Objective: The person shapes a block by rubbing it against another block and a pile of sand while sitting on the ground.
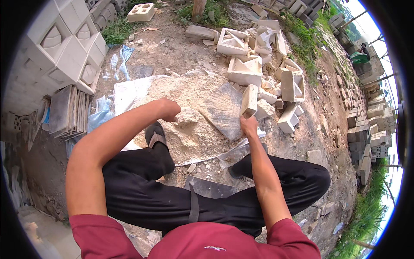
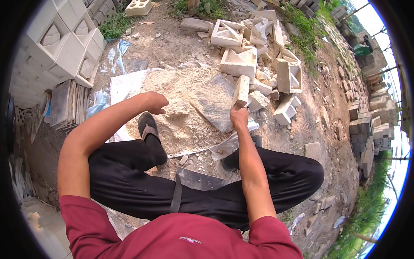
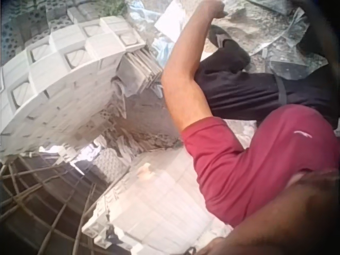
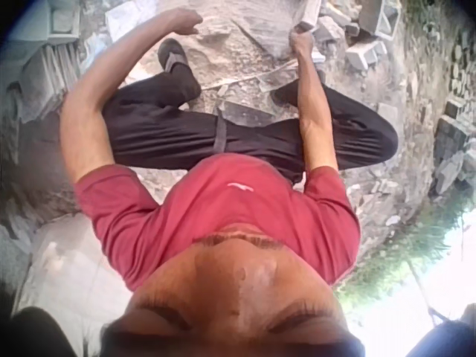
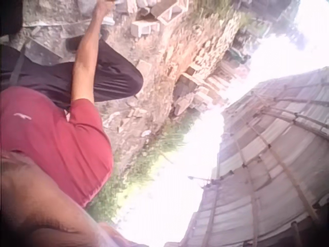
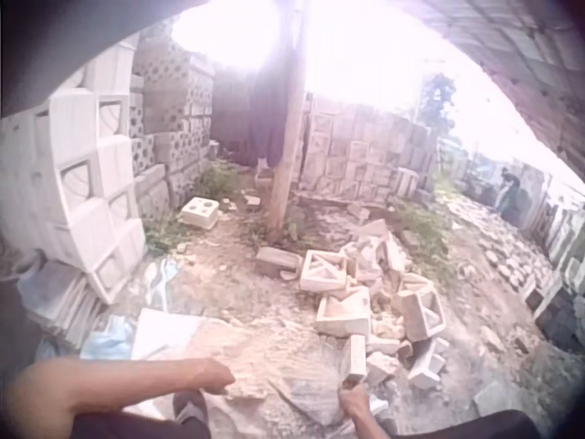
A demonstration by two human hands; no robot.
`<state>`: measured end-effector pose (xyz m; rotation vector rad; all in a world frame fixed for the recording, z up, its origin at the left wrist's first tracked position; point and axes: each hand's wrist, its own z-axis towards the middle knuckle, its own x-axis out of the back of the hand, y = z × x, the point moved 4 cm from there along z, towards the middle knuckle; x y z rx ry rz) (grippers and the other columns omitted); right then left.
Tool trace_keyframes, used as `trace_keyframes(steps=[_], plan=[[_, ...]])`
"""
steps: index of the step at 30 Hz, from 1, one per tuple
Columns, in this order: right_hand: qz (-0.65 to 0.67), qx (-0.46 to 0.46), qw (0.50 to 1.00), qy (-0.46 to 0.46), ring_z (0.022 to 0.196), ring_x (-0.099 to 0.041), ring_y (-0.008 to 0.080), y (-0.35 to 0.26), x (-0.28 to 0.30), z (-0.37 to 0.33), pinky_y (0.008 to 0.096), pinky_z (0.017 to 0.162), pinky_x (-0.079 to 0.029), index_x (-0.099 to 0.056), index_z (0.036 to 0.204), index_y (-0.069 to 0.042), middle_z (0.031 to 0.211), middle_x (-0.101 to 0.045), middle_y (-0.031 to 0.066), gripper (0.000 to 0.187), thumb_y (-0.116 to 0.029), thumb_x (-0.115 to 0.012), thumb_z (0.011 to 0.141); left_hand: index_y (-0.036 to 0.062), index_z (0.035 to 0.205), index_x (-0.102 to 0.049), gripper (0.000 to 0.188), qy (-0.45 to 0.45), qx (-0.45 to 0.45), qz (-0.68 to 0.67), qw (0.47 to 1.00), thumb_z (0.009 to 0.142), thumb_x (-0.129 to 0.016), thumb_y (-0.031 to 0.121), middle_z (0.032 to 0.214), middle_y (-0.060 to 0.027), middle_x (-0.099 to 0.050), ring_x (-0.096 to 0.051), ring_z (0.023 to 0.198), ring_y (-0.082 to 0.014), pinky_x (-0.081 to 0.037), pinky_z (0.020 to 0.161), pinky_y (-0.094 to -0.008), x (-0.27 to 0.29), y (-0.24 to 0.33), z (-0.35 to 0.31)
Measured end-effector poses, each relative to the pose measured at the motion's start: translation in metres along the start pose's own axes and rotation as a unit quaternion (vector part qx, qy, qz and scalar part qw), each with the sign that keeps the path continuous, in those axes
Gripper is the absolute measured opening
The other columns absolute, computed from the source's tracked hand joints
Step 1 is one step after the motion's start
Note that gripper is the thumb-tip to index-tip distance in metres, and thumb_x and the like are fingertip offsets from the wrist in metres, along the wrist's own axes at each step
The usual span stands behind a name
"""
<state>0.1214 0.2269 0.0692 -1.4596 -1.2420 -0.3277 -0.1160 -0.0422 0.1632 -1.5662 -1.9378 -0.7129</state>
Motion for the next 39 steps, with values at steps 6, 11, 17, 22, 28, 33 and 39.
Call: trace_keyframes(steps=[6, 11, 17, 22, 28, 33, 39], plan=[[0.012, 0.001, 1.0, 0.02, 0.097, -0.064, 0.0453, 0.013, -0.042, -0.043, 0.0462, 0.086, -0.05, -0.062, 0.096, 0.014, 0.095, -0.064, 0.0348, 0.054, -0.038, -0.063, 0.08, 0.0012, 0.107, -0.064, 0.038, -0.031, 0.02, 0.009, 0.999, 0.089, -0.062, 0.035, 0.104, -0.0183, -0.067, -0.064, 0.101, -0.0358, -0.051, 0.086, -0.0459, -0.014, -0.016, 0.003], [-0.008, 0.075, 0.992, -0.103, 0.096, -0.062, 0.0496, -0.052, -0.108, -0.094, 0.0508, 0.087, -0.049, -0.042, 0.117, 0.009, 0.098, -0.062, 0.0367, 0.058, -0.031, -0.064, 0.081, 0.0017, 0.107, -0.063, 0.037, 0.017, -0.024, -0.005, 1.0, 0.088, -0.062, 0.034, 0.101, -0.0193, -0.067, -0.064, 0.099, -0.037, -0.051, 0.085, -0.0464, 0.01, 0.006, 0.012], [0.032, 0.131, 0.986, -0.096, 0.095, -0.063, 0.0468, -0.047, -0.09, -0.06, 0.0491, 0.082, -0.051, -0.06, 0.103, 0.006, 0.094, -0.065, 0.0325, 0.051, -0.038, -0.064, 0.077, 0.0029, 0.109, -0.062, 0.039, 0.022, -0.017, -0.012, 1.0, 0.09, -0.061, 0.036, 0.102, -0.0186, -0.066, -0.063, 0.1, -0.0363, -0.05, 0.086, -0.0462, 0.019, 0.013, 0.009], [0.018, 0.052, 0.998, 0.003, 0.091, -0.066, 0.0418, -0.007, -0.004, 0.005, 0.0459, 0.081, -0.052, -0.064, 0.095, 0.009, 0.093, -0.067, 0.0301, 0.052, -0.04, -0.068, 0.075, 0.0037, 0.11, -0.062, 0.039, -0.021, 0.011, -0.013, 1.0, 0.09, -0.061, 0.037, 0.104, -0.018, -0.066, -0.063, 0.102, -0.0355, -0.05, 0.087, -0.0457, -0.013, -0.008, 0.004], [-0.023, 0.045, 0.999, 0.003, 0.1, -0.062, 0.0464, 0.012, -0.034, -0.024, 0.0465, 0.088, -0.051, -0.049, 0.114, 0.014, 0.104, -0.062, 0.0357, 0.059, -0.027, -0.068, 0.077, 0.0034, 0.111, -0.062, 0.04, -0.029, 0.017, -0.013, 0.999, 0.089, -0.062, 0.037, 0.105, -0.0182, -0.066, -0.062, 0.103, -0.0361, -0.05, 0.088, -0.0459, -0.016, -0.015, 0.007], [-0.071, 0.162, 0.972, -0.153, 0.094, -0.062, 0.0488, -0.042, -0.101, -0.082, 0.0484, 0.085, -0.051, -0.051, 0.108, 0.008, 0.095, -0.064, 0.0338, 0.052, -0.026, -0.069, 0.073, 0.0026, 0.11, -0.062, 0.038, -0.001, -0.006, 0.007, 1.0, 0.089, -0.062, 0.034, 0.104, -0.0183, -0.066, -0.063, 0.102, -0.0361, -0.051, 0.088, -0.046, 0.011, 0.002, 0.014], [0.008, 0.136, 0.985, -0.104, 0.091, -0.067, 0.0413, -0.047, -0.07, -0.055, 0.0428, 0.08, -0.053, -0.065, 0.096, 0.005, 0.09, -0.067, 0.029, 0.051, -0.038, -0.073, 0.068, 0.0027, 0.109, -0.062, 0.037, 0.047, -0.027, -0.026, 0.998, 0.088, -0.062, 0.033, 0.106, -0.0175, -0.066, -0.063, 0.103, -0.0352, -0.051, 0.088, -0.0461, 0.017, 0.019, 0.002]])
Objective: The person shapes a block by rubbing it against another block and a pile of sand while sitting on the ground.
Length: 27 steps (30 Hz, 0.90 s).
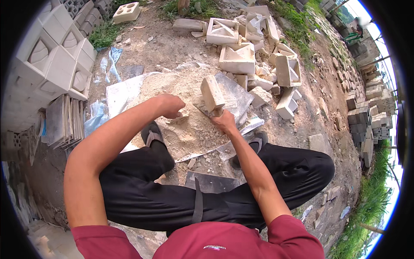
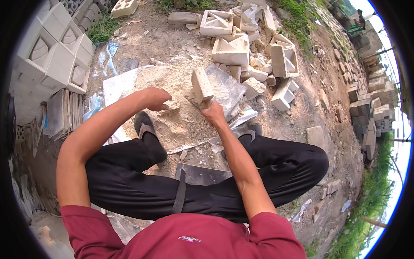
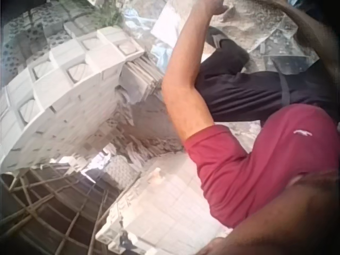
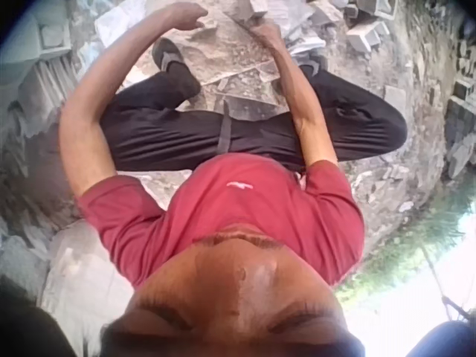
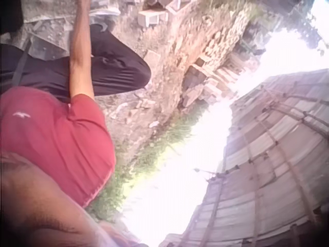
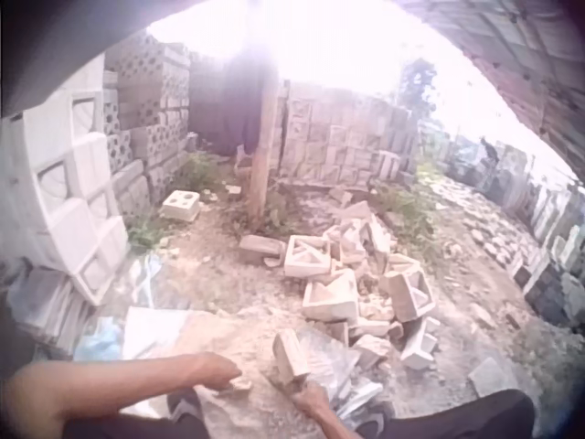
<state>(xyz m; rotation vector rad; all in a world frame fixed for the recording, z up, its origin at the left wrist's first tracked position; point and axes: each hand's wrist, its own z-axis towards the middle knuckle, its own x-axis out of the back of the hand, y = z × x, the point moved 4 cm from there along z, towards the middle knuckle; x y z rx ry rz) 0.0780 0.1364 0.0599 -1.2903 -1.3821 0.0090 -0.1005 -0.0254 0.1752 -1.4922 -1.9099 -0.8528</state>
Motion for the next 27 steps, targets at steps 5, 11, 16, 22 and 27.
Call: trace_keyframes(steps=[5, 11, 16, 22, 27], plan=[[-0.021, -0.094, 0.989, 0.112, 0.063, -0.069, 0.0301, 0.08, 0.079, 0.038, 0.0394, 0.062, -0.056, -0.065, 0.082, 0.007, 0.067, -0.067, 0.0182, 0.047, -0.038, -0.075, 0.072, 0.001, 0.103, -0.069, 0.033, -0.051, 0.023, 0.031, 0.998, 0.087, -0.063, 0.029, 0.101, -0.0171, -0.07, -0.066, 0.096, -0.0341, -0.053, 0.083, -0.0438, -0.032, -0.017, -0.005], [-0.079, -0.098, 0.991, 0.05, 0.101, -0.063, 0.0443, 0.056, 0.017, -0.007, 0.0457, 0.087, -0.052, -0.048, 0.116, 0.011, 0.103, -0.063, 0.0336, 0.061, -0.024, -0.069, 0.071, 0.003, 0.111, -0.062, 0.04, -0.085, 0.049, 0.022, 0.995, 0.088, -0.063, 0.036, 0.106, -0.0175, -0.066, -0.063, 0.103, -0.0351, -0.051, 0.087, -0.0448, -0.034, -0.038, -0.005], [-0.06, 0.049, 0.995, -0.059, 0.093, -0.065, 0.0452, -0.012, -0.026, -0.004, 0.0457, 0.082, -0.053, -0.058, 0.101, 0.01, 0.092, -0.064, 0.0343, 0.047, -0.024, -0.069, 0.07, 0.0022, 0.111, -0.062, 0.039, -0.024, -0.002, 0.044, 0.999, 0.089, -0.062, 0.035, 0.105, -0.0184, -0.067, -0.063, 0.102, -0.0354, -0.051, 0.087, -0.0454, 0.006, -0.009, 0.012], [-0.009, -0.018, 0.997, 0.078, 0.06, -0.069, 0.0276, 0.037, 0.032, 0.035, 0.0376, 0.058, -0.055, -0.064, 0.078, 0.006, 0.066, -0.066, 0.0178, 0.032, -0.025, -0.068, 0.069, 0.0021, 0.11, -0.061, 0.037, 0.025, -0.018, -0.012, 0.999, 0.089, -0.061, 0.033, 0.105, -0.0188, -0.066, -0.063, 0.102, -0.0358, -0.05, 0.086, -0.0458, 0.015, 0.006, 0.01], [0.033, -0.164, 0.984, 0.054, 0.065, -0.07, 0.0303, 0.052, 0.07, 0.052, 0.0389, 0.062, -0.056, -0.065, 0.08, 0.012, 0.071, -0.068, 0.0214, 0.038, -0.025, -0.067, 0.071, 0.0027, 0.111, -0.062, 0.039, -0.09, 0.053, 0.036, 0.994, 0.088, -0.063, 0.034, 0.105, -0.0177, -0.066, -0.063, 0.102, -0.035, -0.051, 0.085, -0.0452, -0.033, -0.037, -0.004]])
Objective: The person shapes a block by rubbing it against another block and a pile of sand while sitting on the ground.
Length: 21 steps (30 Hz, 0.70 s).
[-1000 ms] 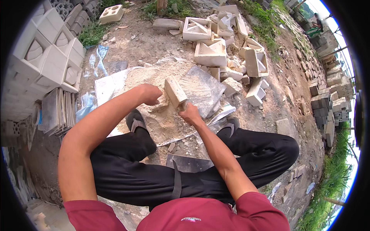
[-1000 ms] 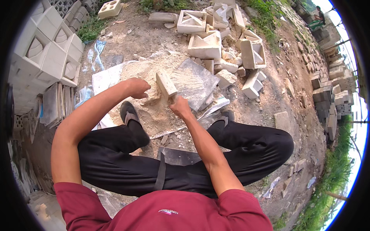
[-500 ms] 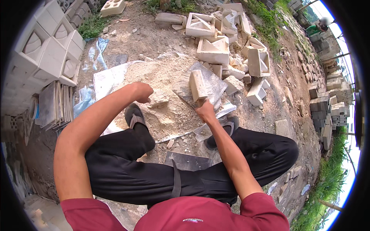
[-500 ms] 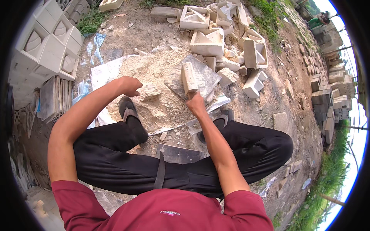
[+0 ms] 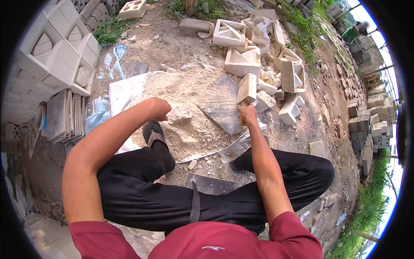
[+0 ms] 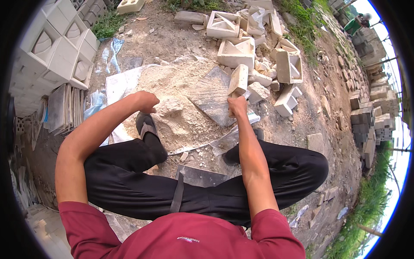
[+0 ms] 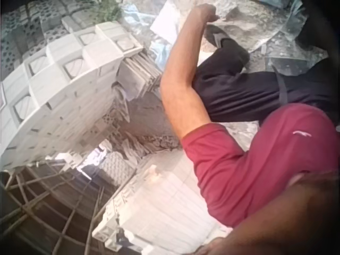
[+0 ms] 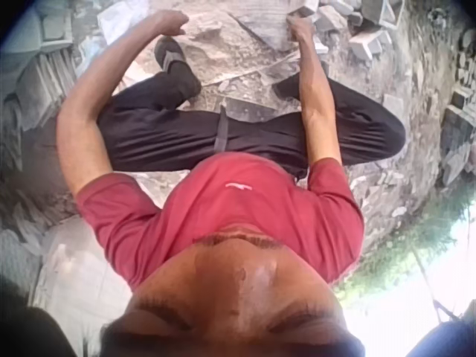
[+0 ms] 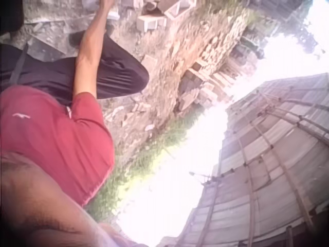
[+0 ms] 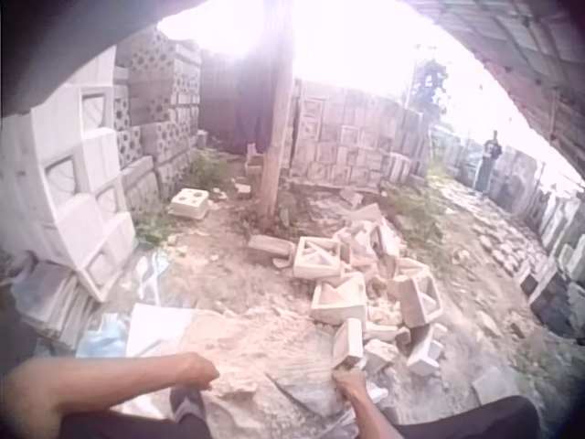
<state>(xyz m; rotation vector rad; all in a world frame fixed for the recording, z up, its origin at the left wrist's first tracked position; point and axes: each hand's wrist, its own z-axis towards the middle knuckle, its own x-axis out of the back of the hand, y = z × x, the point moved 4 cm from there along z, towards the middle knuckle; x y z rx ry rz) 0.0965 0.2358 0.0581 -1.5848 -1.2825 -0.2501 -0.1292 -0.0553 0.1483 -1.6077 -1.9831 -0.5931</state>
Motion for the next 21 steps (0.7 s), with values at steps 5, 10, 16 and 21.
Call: trace_keyframes(steps=[5, 10, 16, 21], plan=[[-0.053, 0.101, 0.99, 0.081, 0.096, -0.065, 0.0427, -0.008, -0.059, -0.033, 0.0438, 0.083, -0.053, -0.061, 0.09, 0.015, 0.092, -0.065, 0.0339, 0.043, -0.024, -0.067, 0.071, -0.0002, 0.099, -0.07, 0.037, 0.064, 0.031, -0.045, 0.996, 0.085, -0.066, 0.034, 0.102, -0.0187, -0.069, -0.066, 0.097, -0.0355, -0.053, 0.084, -0.0435, 0.006, -0.028, 0.001], [-0.12, 0.182, 0.966, -0.138, 0.096, -0.065, 0.0419, -0.061, -0.06, -0.057, 0.0446, 0.083, -0.052, -0.062, 0.093, 0.012, 0.093, -0.065, 0.0323, 0.043, -0.023, -0.068, 0.069, 0.0018, 0.106, -0.062, 0.036, 0.066, 0.089, -0.005, 0.994, 0.087, -0.064, 0.033, 0.104, -0.0181, -0.066, -0.063, 0.103, -0.035, -0.051, 0.087, -0.0441, 0.029, -0.046, -0.008], [-0.09, 0.103, 0.99, -0.016, 0.099, -0.062, 0.0461, -0.033, -0.053, -0.058, 0.0479, 0.087, -0.05, -0.053, 0.109, 0.01, 0.102, -0.063, 0.0329, 0.058, -0.033, -0.071, 0.076, 0.0048, 0.111, -0.062, 0.042, 0.12, 0.108, -0.043, 0.986, 0.081, -0.071, 0.033, 0.114, -0.0141, -0.064, -0.061, 0.11, -0.0298, -0.051, 0.089, -0.043, 0.03, -0.018, 0.022], [-0.011, 0.09, 0.996, 0.004, 0.101, -0.062, 0.0458, -0.004, -0.049, -0.044, 0.0475, 0.088, -0.05, -0.052, 0.109, 0.01, 0.103, -0.063, 0.0333, 0.06, -0.037, -0.072, 0.078, 0.0107, 0.137, -0.042, 0.077, 0.147, 0.165, -0.13, 0.967, 0.073, -0.08, 0.032, 0.138, -0.0106, -0.046, -0.047, 0.127, -0.0285, -0.039, 0.103, -0.0491, -0.017, 0.033, 0.06]])
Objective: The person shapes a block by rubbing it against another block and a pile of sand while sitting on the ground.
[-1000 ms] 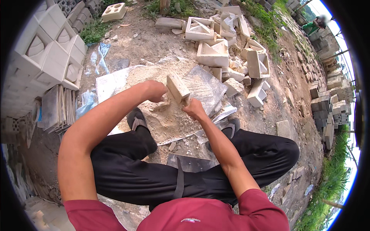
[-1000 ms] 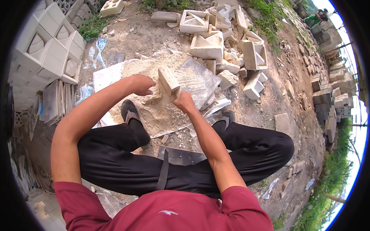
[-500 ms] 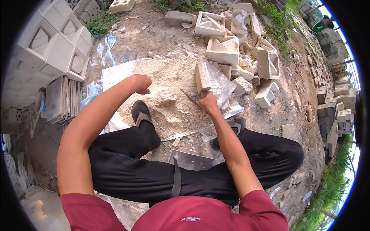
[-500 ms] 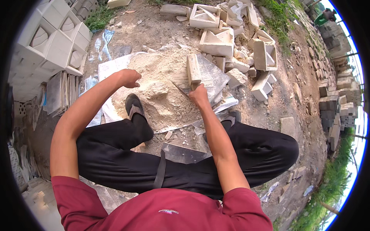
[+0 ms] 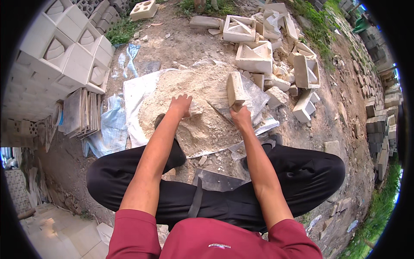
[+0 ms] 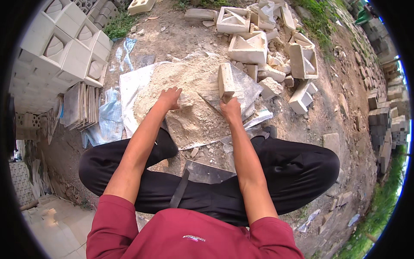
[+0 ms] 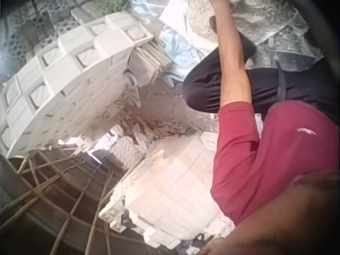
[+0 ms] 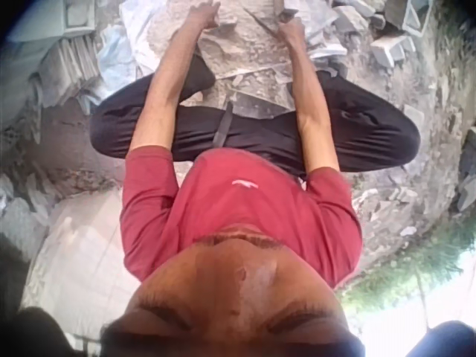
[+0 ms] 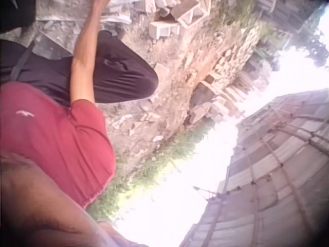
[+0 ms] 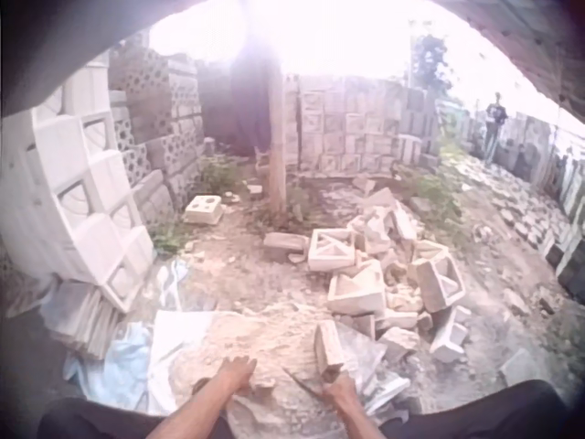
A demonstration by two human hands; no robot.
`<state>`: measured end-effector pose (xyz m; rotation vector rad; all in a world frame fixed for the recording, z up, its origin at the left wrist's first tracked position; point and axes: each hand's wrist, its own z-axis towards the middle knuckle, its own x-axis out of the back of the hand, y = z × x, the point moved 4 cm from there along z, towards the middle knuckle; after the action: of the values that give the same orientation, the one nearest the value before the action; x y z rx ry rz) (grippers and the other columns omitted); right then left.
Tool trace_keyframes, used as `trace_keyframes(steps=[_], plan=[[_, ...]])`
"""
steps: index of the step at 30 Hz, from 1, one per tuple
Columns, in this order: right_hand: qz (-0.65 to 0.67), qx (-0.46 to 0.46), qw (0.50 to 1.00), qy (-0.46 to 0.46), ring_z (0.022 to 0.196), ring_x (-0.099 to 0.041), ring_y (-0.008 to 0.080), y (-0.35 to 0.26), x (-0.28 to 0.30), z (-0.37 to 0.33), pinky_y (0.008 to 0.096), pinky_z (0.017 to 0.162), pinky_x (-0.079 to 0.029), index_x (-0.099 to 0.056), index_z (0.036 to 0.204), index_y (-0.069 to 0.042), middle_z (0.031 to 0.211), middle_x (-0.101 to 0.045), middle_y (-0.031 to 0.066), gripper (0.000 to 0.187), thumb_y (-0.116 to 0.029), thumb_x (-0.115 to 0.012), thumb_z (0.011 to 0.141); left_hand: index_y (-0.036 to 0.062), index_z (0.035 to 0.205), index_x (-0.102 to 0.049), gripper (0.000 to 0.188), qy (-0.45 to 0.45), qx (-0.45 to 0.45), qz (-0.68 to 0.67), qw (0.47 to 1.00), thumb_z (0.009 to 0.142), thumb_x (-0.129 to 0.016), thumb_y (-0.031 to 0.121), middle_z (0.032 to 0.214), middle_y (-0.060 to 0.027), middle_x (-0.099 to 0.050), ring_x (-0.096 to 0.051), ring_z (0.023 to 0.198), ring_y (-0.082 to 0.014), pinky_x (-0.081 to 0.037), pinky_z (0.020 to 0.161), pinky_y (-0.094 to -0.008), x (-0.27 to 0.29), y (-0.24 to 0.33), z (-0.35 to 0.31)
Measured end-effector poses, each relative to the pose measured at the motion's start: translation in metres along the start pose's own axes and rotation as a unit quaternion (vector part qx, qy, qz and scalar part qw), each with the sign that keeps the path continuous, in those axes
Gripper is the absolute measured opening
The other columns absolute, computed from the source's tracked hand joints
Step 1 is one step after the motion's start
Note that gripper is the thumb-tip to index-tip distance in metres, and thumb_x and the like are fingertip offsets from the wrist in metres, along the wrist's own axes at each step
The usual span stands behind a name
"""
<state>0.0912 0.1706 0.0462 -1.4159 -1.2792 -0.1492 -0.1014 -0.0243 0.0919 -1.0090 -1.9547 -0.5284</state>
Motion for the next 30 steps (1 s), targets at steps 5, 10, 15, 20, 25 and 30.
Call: trace_keyframes(steps=[5, 10, 15, 20, 25, 30], plan=[[-0.001, -0.006, 1.0, -0.009, 0.102, -0.061, 0.0461, -0.001, -0.007, -0.011, 0.0475, 0.089, -0.049, -0.052, 0.111, 0.007, 0.105, -0.063, 0.0333, 0.058, -0.037, -0.071, 0.077, 0.0082, 0.144, -0.031, 0.088, 0.127, 0.023, 0.004, 0.992, 0.072, -0.078, 0.028, 0.139, -0.0112, -0.043, -0.044, 0.128, -0.0272, -0.037, 0.104, -0.05, -0.058, 0.002, -0.007], [0.053, 0.005, 0.999, 0.003, 0.1, -0.062, 0.046, 0.011, -0.005, -0.009, 0.0479, 0.087, -0.049, -0.055, 0.106, 0.006, 0.101, -0.064, 0.0325, 0.056, -0.038, -0.072, 0.074, 0.0078, 0.144, -0.031, 0.092, 0.132, -0.011, 0.032, 0.991, 0.07, -0.08, 0.033, 0.137, -0.0106, -0.044, -0.046, 0.126, -0.0265, -0.037, 0.104, -0.0511, -0.045, 0.0, -0.001], [0.079, 0.002, 0.996, 0.05, 0.094, -0.064, 0.0447, 0.012, -0.003, -0.021, 0.047, 0.083, -0.05, -0.064, 0.095, 0.007, 0.093, -0.066, 0.0307, 0.055, -0.042, -0.073, 0.072, 0.0051, 0.138, -0.037, 0.093, 0.099, 0.022, 0.081, 0.992, 0.065, -0.084, 0.039, 0.131, -0.0094, -0.05, -0.048, 0.124, -0.0259, -0.037, 0.103, -0.0515, -0.048, 0.001, 0.003], [0.119, -0.045, 0.985, 0.114, 0.093, -0.064, 0.0461, 0.04, 0.008, -0.019, 0.0474, 0.083, -0.05, -0.064, 0.091, 0.012, 0.093, -0.066, 0.0331, 0.061, -0.045, -0.073, 0.071, 0.0036, 0.134, -0.041, 0.092, 0.174, 0.011, 0.001, 0.985, 0.063, -0.082, 0.046, 0.127, -0.0108, -0.052, -0.05, 0.121, -0.0264, -0.038, 0.101, -0.0515, -0.014, 0.033, 0.006], [0.145, -0.119, 0.979, 0.078, 0.094, -0.065, 0.0455, 0.07, 0.009, -0.006, 0.0467, 0.085, -0.05, -0.066, 0.087, 0.014, 0.094, -0.066, 0.034, 0.069, -0.053, -0.07, 0.07, 0.0003, 0.138, -0.037, 0.093, 0.199, 0.02, -0.092, 0.976, 0.067, -0.077, 0.044, 0.129, -0.014, -0.051, -0.051, 0.12, -0.0277, -0.038, 0.1, -0.0513, 0.032, 0.096, 0.033], [0.094, -0.063, 0.992, -0.06, 0.083, -0.069, 0.0385, 0.045, 0.022, -0.02, 0.0437, 0.073, -0.053, -0.065, 0.084, 0.014, 0.083, -0.068, 0.0287, 0.062, -0.046, -0.072, 0.072, 0.0033, 0.138, -0.038, 0.089, 0.133, 0.108, -0.214, 0.962, 0.068, -0.079, 0.04, 0.13, -0.0128, -0.05, -0.049, 0.122, -0.0283, -0.037, 0.102, -0.0527, -0.006, 0.114, 0.055]])
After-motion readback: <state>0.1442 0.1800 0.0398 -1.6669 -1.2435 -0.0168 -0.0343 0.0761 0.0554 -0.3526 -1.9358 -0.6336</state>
